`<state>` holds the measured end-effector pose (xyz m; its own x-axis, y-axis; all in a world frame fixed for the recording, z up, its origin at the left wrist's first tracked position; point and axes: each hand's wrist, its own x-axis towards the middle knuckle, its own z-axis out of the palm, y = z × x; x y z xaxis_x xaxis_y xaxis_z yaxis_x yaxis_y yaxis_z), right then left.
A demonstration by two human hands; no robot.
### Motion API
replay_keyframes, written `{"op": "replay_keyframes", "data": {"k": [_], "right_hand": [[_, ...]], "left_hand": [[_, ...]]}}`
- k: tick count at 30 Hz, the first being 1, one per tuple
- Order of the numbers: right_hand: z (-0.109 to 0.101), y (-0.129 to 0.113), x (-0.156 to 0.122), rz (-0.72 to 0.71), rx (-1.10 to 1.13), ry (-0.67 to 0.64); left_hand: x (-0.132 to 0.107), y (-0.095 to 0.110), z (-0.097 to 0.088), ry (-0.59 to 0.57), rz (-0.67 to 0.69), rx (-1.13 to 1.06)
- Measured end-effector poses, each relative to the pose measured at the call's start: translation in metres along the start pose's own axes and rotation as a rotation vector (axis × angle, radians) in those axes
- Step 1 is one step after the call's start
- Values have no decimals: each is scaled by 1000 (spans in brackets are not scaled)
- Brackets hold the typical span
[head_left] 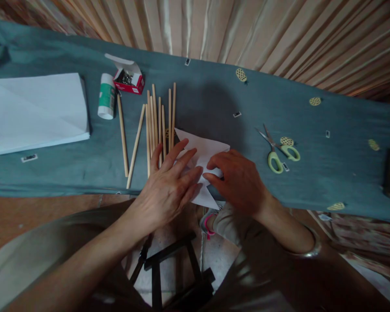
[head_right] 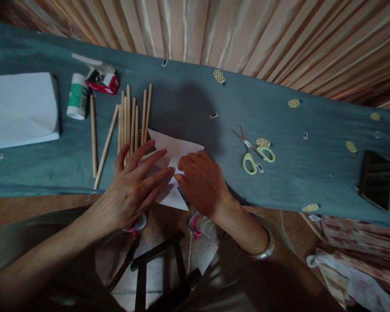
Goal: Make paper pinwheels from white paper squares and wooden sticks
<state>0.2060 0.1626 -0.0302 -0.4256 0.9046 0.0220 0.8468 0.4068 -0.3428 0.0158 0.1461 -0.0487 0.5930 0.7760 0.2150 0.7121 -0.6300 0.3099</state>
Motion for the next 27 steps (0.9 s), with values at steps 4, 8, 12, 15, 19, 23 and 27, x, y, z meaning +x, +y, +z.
{"op": "replay_keyframes", "data": {"k": [4,8,12,15,19,23,27], "right_hand": [[0,0,0,9,-7,-5],[0,-1,1,5,-8,-12],[0,-1,1,4,14,4],[-5,5,1,4,55,52],[-10,21,2,51,82,210],[1,38,9,53,44,280],[12,44,19,22,21,230]], "left_hand": [[2,1,1,-21,-14,-15],[4,3,2,-22,-30,-28],[5,4,8,6,-11,-13],[5,2,11,8,3,-38],[7,2,10,15,9,-56],[7,3,6,14,2,-59],[7,1,4,21,-14,-68]]}}
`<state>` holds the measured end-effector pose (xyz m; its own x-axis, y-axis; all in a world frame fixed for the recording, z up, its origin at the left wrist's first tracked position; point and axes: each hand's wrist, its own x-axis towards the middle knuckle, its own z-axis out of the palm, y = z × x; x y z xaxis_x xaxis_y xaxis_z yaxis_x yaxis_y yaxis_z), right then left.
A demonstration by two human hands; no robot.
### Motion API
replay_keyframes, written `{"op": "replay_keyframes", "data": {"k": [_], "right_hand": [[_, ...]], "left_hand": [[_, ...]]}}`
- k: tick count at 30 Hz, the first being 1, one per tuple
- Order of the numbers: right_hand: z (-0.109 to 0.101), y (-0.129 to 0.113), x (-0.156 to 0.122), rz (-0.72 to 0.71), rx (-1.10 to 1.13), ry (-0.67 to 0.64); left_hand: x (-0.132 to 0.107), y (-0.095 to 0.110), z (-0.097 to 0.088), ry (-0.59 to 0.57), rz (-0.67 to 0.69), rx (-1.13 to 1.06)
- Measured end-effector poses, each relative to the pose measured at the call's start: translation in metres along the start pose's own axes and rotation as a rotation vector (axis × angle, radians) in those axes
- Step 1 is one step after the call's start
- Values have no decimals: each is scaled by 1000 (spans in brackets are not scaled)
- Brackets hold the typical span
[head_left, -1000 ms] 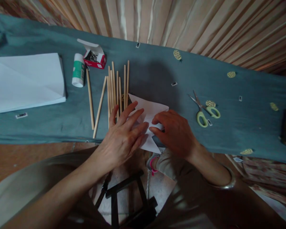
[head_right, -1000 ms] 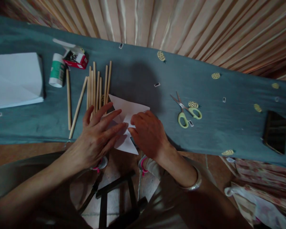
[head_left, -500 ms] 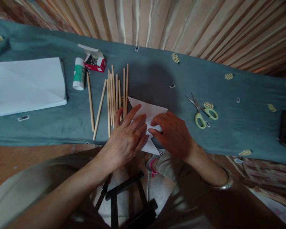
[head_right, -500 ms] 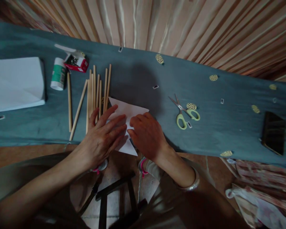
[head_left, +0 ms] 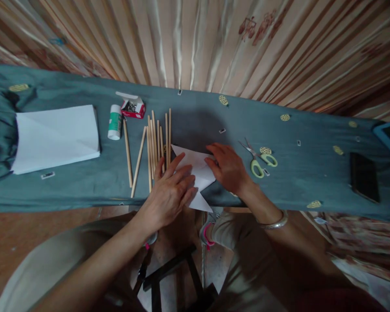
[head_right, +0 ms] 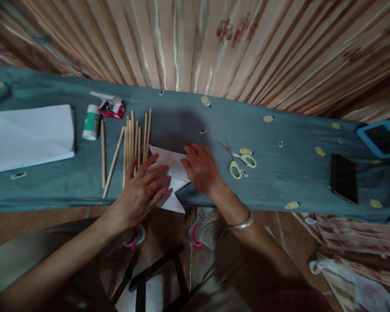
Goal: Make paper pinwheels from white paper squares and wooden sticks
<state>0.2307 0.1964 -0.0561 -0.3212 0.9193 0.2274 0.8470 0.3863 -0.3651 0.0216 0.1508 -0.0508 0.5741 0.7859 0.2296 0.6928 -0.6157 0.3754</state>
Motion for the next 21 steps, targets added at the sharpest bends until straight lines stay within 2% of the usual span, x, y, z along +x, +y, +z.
{"op": "replay_keyframes", "data": {"k": [8,16,21], "right_hand": [[-10,-10,19,130,37,-90],[-5,-10,27,-5,-19,-156],[-7,-12,31,40,0,-188]], "left_hand": [[6,0,-3,4,-23,-44],[7,-5,2,39,-17,-28],[6,-14,-3,137,-46,-35]]}}
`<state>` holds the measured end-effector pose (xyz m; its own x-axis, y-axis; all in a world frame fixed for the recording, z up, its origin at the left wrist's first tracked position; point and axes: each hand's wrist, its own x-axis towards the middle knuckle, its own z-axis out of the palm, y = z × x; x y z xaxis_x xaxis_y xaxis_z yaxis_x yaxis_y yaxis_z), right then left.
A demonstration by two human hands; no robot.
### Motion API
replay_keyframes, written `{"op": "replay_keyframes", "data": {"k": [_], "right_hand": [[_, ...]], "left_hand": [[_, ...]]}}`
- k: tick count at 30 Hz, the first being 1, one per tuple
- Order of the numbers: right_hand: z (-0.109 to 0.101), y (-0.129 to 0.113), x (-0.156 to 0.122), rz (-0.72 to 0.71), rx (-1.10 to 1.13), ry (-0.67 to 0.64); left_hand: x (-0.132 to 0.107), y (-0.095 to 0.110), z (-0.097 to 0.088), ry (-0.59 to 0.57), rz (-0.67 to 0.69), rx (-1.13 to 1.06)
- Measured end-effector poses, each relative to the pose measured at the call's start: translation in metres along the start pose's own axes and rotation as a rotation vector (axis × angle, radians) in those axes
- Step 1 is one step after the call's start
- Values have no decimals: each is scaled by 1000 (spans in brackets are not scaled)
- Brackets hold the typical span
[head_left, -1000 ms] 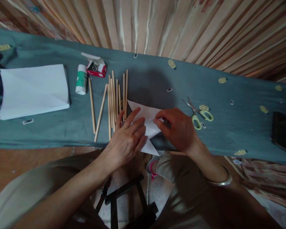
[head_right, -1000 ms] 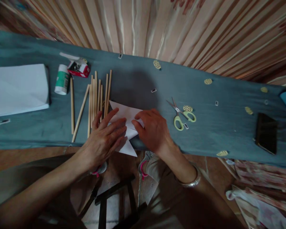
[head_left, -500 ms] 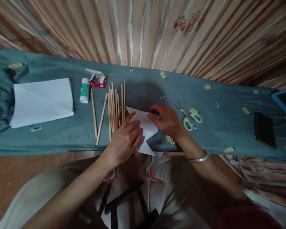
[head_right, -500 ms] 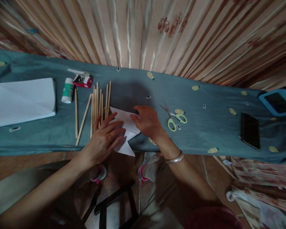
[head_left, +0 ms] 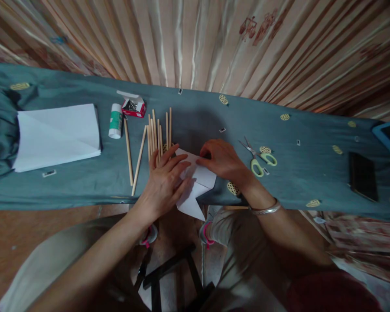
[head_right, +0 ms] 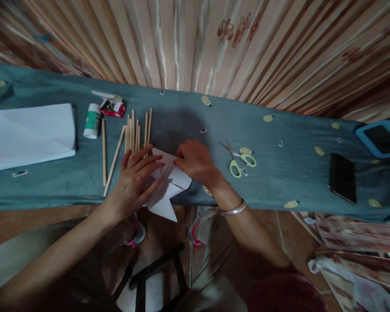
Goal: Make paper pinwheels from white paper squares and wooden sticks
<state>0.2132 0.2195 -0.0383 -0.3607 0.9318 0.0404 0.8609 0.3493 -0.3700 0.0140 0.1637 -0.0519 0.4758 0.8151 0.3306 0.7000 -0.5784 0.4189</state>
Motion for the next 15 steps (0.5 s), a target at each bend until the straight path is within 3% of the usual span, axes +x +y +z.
{"op": "replay_keyframes", "data": {"k": [6,11,15], "right_hand": [[-8,8,-9,187,292,-54],[3,32,-29,456,735,233],[10,38,-46,506,881,300]], "left_hand": [[-6,-9,-16,78,-42,13],[-10,-7,-24,129,-34,3],[-12,-3,-15,116,37,20]]}}
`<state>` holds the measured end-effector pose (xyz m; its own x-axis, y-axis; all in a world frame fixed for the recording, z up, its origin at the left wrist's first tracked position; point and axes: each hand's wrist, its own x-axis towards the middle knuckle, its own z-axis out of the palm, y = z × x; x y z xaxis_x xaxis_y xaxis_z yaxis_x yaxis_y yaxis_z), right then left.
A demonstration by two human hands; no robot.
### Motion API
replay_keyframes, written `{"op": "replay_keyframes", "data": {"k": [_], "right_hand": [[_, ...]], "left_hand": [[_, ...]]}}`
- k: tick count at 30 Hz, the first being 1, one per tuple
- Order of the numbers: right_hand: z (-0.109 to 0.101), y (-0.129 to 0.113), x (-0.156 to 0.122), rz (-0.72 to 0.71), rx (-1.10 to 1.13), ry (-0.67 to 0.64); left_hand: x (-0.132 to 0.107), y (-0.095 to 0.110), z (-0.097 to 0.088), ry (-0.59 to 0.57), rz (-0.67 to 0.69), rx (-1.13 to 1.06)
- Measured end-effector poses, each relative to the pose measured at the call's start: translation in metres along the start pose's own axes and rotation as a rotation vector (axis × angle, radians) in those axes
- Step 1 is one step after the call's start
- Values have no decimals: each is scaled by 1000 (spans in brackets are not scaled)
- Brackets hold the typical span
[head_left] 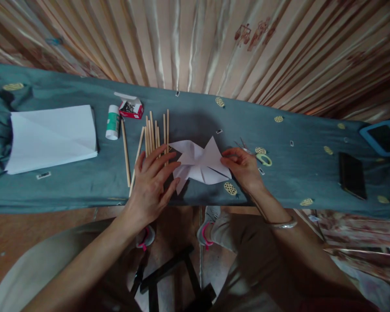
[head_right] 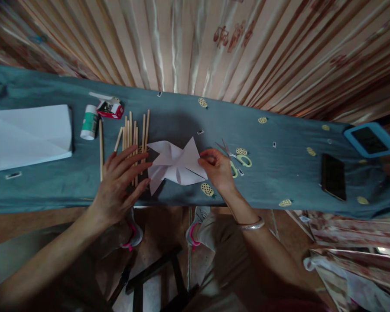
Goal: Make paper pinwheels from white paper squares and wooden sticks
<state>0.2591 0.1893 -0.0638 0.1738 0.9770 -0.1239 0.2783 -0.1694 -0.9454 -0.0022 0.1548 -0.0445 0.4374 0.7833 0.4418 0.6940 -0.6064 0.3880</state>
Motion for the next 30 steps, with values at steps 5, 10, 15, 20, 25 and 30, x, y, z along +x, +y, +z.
{"op": "replay_keyframes", "data": {"k": [5,10,15,20,25,30], "right_hand": [[-6,1,-17,-50,-96,-6],[-16,-4,-36,-106,-286,-126],[-24,-8,-55,-295,-481,-242],[-27,-8,-69,-614,-671,-306],[-29,-8,-76,-768,-829,-283],[-32,-8,-73,-868,-866,-258]], "left_hand": [[-3,7,17,-41,98,37],[-2,11,26,-101,146,98],[-2,8,27,-106,165,131],[-4,10,21,-145,158,145],[-5,15,20,-165,156,124],[-6,16,21,-159,137,98]]}}
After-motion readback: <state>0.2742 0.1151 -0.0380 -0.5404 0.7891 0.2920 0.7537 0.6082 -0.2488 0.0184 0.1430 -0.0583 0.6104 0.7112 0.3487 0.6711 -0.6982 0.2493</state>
